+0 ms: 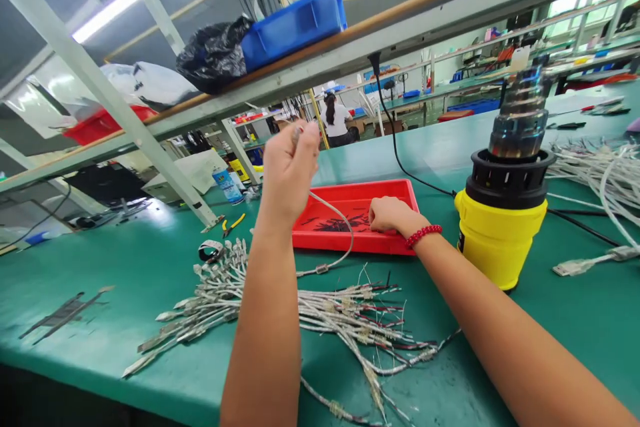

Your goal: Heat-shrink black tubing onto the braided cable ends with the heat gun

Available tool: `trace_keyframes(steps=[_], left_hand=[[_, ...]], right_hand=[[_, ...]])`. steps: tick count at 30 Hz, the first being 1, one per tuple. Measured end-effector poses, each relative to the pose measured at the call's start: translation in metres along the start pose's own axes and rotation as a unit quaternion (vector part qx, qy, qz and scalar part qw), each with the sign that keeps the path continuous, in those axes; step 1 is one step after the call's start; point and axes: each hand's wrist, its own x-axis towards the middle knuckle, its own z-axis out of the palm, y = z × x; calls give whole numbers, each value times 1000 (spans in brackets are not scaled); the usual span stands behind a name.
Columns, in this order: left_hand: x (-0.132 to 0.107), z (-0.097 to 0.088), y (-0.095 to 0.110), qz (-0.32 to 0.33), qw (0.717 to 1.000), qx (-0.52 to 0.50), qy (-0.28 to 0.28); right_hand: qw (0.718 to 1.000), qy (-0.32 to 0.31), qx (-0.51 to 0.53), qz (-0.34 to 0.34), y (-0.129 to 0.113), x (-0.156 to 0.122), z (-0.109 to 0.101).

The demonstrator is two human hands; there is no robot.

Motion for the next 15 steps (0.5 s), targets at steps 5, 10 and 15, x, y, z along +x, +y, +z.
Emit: trace_keyframes(steps=[5,10,15], left_hand=[[-5,4,9,-75,991,-49,-99],[-6,6,20,-164,952,-180,-187],[-8,0,26,-109,935,-228,-249]], right_hand=[[988,132,78,-37,-16,-13,-15],[952,226,188,-80,-30,-30,-36],[815,313,449,-190,-55,-85,-74]])
